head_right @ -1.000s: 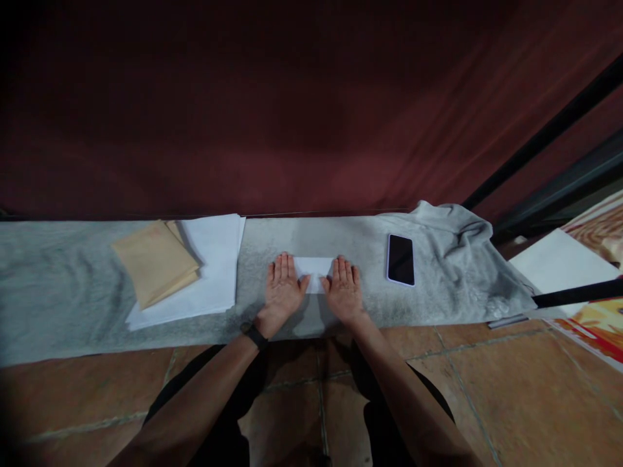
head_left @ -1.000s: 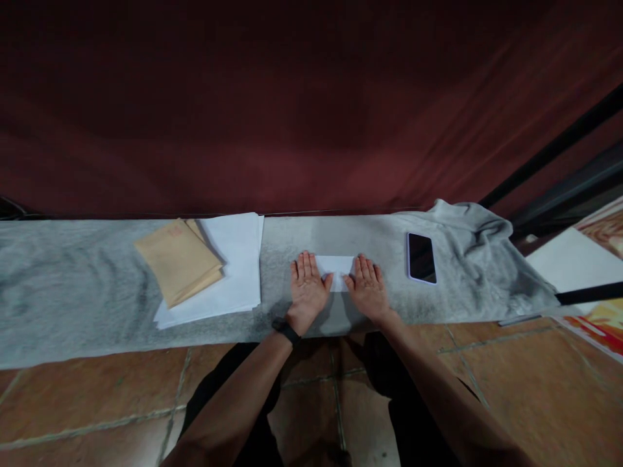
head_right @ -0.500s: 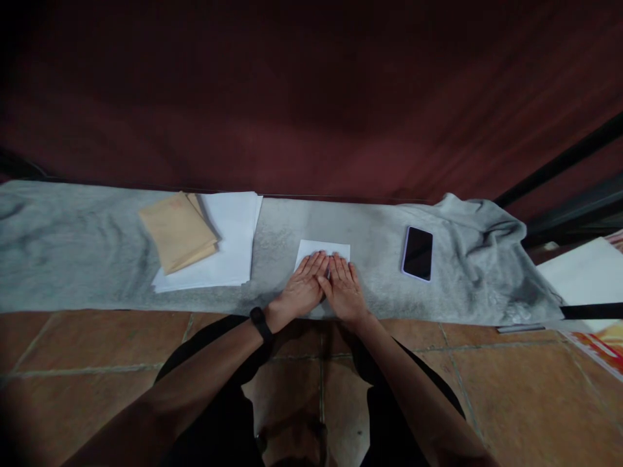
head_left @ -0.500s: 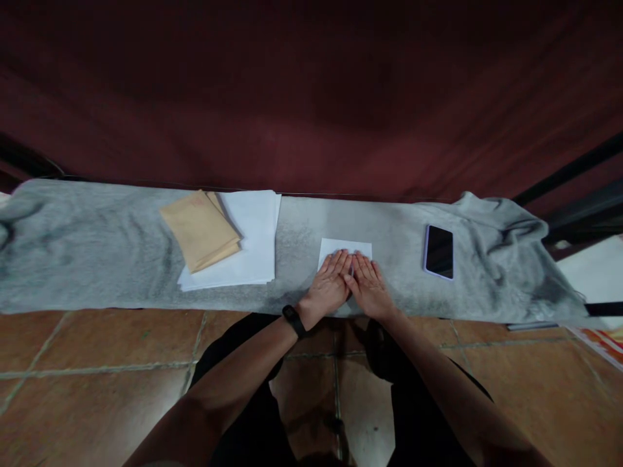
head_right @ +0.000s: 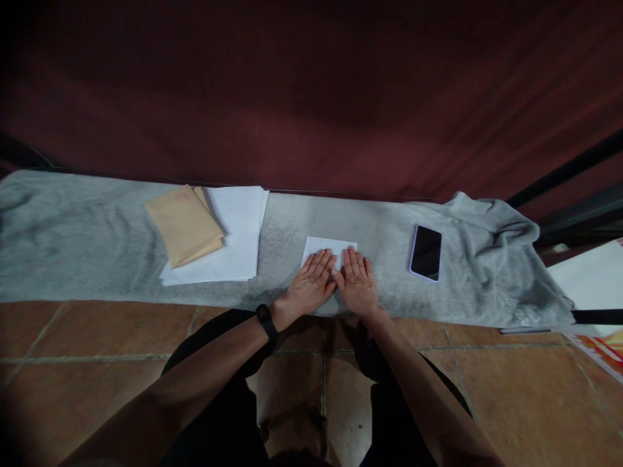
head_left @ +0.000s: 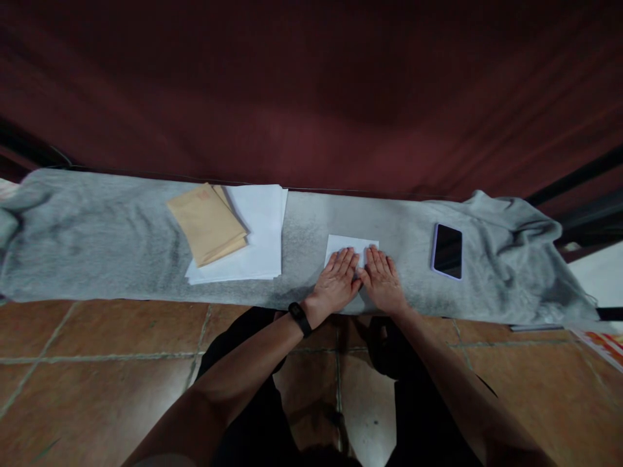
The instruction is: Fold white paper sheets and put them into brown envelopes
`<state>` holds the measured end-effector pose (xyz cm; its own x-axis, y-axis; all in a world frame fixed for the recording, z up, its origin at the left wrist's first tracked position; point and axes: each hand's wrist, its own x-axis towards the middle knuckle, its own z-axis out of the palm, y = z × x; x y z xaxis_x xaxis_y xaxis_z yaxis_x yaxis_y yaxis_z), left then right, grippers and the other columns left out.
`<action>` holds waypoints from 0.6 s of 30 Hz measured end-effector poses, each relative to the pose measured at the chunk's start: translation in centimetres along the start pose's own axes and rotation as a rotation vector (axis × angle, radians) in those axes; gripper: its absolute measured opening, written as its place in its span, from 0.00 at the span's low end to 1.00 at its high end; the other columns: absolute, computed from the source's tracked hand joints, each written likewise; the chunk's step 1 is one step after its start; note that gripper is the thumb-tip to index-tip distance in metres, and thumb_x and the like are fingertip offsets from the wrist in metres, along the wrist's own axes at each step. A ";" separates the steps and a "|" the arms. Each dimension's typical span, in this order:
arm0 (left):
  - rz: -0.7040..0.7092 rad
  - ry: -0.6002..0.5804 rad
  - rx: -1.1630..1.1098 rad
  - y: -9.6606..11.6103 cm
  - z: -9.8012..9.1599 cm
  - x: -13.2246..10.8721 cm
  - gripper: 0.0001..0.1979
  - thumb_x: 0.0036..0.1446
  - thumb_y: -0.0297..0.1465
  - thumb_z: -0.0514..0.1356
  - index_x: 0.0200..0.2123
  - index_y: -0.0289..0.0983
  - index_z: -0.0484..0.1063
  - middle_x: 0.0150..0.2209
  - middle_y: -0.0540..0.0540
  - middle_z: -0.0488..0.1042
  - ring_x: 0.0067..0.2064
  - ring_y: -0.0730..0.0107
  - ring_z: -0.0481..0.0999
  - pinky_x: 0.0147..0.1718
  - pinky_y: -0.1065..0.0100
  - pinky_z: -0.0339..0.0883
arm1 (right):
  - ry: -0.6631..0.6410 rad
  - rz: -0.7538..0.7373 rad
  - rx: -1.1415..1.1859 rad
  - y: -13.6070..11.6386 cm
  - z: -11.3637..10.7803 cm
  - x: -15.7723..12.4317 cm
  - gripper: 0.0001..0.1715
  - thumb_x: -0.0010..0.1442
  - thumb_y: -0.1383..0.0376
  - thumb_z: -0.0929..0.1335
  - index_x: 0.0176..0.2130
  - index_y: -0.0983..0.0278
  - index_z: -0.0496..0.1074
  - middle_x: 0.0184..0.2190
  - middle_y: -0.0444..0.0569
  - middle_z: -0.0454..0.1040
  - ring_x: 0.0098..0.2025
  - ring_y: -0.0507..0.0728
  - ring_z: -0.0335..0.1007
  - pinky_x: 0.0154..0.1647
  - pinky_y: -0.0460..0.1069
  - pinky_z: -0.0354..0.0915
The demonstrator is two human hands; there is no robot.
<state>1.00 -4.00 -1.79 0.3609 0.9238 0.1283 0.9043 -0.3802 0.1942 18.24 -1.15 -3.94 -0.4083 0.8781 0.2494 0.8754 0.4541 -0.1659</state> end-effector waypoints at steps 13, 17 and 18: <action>-0.205 0.043 0.004 -2.4 -0.3 0.5 0.34 0.72 0.43 0.45 0.72 0.26 0.51 0.74 0.31 0.52 0.75 0.54 0.50 0.73 0.51 0.46 | -0.002 0.078 -0.018 1.1 -0.2 0.5 0.38 0.75 0.53 0.56 0.72 0.75 0.53 0.73 0.65 0.55 0.73 0.68 0.52 0.72 0.65 0.48; -0.292 0.035 0.048 -3.2 -0.5 0.9 0.34 0.72 0.42 0.44 0.72 0.24 0.52 0.73 0.29 0.52 0.75 0.52 0.50 0.72 0.50 0.46 | -0.002 0.121 -0.029 1.3 -0.3 0.7 0.39 0.74 0.53 0.56 0.71 0.76 0.55 0.72 0.66 0.56 0.73 0.68 0.53 0.72 0.64 0.49; -0.308 0.036 0.056 -3.4 -0.6 0.9 0.34 0.72 0.42 0.44 0.71 0.23 0.53 0.73 0.29 0.53 0.75 0.51 0.50 0.72 0.49 0.46 | 0.004 0.133 -0.032 1.4 -0.3 0.7 0.39 0.74 0.53 0.57 0.71 0.77 0.56 0.72 0.66 0.56 0.72 0.69 0.54 0.72 0.64 0.49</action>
<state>-1.89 -1.88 -1.71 0.0610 0.9925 0.1060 0.9812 -0.0791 0.1759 19.23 0.05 -3.67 -0.2872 0.9296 0.2308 0.9295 0.3287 -0.1672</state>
